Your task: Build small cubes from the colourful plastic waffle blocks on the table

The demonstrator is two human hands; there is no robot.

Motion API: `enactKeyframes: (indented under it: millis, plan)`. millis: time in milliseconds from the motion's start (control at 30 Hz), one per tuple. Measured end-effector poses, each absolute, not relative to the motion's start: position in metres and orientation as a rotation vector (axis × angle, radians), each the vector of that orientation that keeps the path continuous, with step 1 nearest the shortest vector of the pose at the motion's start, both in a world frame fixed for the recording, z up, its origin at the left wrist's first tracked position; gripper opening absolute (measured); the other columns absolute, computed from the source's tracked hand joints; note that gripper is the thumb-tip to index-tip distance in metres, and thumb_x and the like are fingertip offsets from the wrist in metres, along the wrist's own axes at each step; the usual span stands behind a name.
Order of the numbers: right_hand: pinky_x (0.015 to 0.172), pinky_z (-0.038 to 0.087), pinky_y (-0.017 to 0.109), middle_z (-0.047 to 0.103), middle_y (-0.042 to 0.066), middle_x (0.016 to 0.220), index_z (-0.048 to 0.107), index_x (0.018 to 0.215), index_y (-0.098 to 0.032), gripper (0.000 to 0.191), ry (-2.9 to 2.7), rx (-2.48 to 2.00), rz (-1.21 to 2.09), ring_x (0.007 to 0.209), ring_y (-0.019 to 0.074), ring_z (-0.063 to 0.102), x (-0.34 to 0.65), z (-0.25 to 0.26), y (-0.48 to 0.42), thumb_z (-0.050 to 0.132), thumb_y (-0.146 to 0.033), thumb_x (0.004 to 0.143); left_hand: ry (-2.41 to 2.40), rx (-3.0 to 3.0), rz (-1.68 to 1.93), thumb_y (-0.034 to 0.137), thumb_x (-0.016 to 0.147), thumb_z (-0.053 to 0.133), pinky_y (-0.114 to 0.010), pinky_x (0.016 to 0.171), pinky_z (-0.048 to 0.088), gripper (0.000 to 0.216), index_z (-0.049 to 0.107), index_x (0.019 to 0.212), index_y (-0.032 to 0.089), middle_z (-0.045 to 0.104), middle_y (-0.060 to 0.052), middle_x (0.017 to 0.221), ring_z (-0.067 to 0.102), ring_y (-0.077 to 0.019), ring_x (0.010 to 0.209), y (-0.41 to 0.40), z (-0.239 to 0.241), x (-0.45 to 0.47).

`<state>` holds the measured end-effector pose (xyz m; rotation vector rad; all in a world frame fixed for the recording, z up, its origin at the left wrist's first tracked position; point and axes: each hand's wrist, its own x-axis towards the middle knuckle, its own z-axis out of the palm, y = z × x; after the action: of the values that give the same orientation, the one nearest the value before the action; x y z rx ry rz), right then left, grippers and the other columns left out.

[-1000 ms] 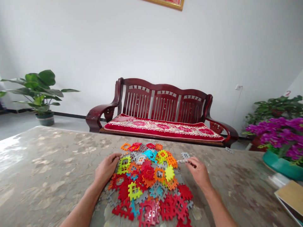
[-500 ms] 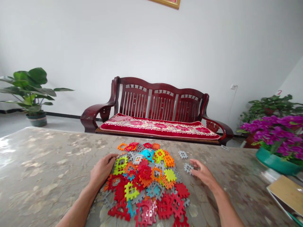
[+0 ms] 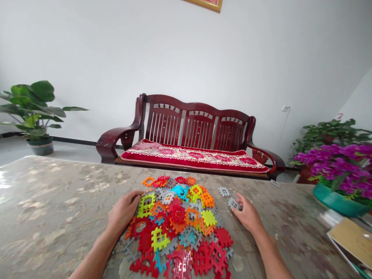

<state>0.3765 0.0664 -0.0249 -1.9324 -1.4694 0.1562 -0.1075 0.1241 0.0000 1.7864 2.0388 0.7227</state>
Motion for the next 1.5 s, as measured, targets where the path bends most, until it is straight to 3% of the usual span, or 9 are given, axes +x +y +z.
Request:
enactKeyframes:
  millis: [167,367,700,867,1267,1500]
  plan:
    - [0.088,0.049,0.034,0.070,0.012,0.110,0.045,0.135,-0.013,0.074,-1.235,-1.922,0.147,0.099,0.0245,0.067,0.372,-0.020,0.085,0.059,-0.046,0.071,2.013,1.802,0.725,0.040,0.087,0.038,-0.025,0.078,0.047,0.039,0.070,0.107,0.030,0.074,0.001,0.107,0.067,-0.0206,0.098,0.121,0.001,-0.106]
    - [0.092,0.046,0.035,0.066,0.016,0.119,0.037,0.141,-0.009,0.076,-1.192,-2.076,0.111,0.108,0.0268,0.064,0.356,0.001,0.116,0.058,-0.039,0.074,2.028,1.799,0.690,0.041,0.088,0.037,-0.026,0.080,0.047,0.039,0.069,0.110,0.030,0.073,0.001,0.112,0.066,-0.0212,0.101,0.120,0.004,-0.105]
    - [0.089,0.045,0.034,0.066,0.016,0.119,0.041,0.138,-0.010,0.066,-1.346,-2.283,-0.054,0.108,0.0272,0.063,0.328,0.007,0.126,0.054,-0.036,0.079,2.034,1.797,0.673,0.040,0.088,0.037,-0.025,0.076,0.046,0.038,0.069,0.108,0.033,0.072,0.003,0.112,0.066,-0.0204,0.102,0.120,0.003,-0.106]
    - [0.090,0.045,0.035,0.065,0.018,0.118,0.042,0.138,-0.009,0.066,-1.410,-2.341,-0.094,0.110,0.0292,0.061,0.325,0.003,0.124,0.052,-0.044,0.082,2.023,1.805,0.683,0.039,0.088,0.037,-0.025,0.075,0.046,0.038,0.069,0.108,0.034,0.073,0.003,0.107,0.066,-0.0199,0.098,0.120,0.003,-0.105]
    - [0.091,0.044,0.039,0.065,0.020,0.116,0.045,0.135,-0.007,0.066,-1.516,-2.343,-0.158,0.108,0.0325,0.060,0.332,-0.010,0.127,0.055,-0.040,0.079,1.976,1.804,0.692,0.039,0.089,0.035,-0.027,0.080,0.044,0.039,0.067,0.110,0.032,0.071,0.001,0.113,0.064,-0.0202,0.104,0.122,-0.001,-0.106]
    - [0.091,0.047,0.038,0.061,0.020,0.121,0.053,0.126,-0.009,0.075,-1.229,-1.883,0.102,0.107,0.0302,0.060,0.348,-0.029,0.117,0.060,-0.049,0.063,1.989,1.810,0.683,0.039,0.089,0.034,-0.028,0.081,0.044,0.040,0.068,0.110,0.031,0.071,0.000,0.115,0.064,-0.0208,0.104,0.120,0.003,-0.105]
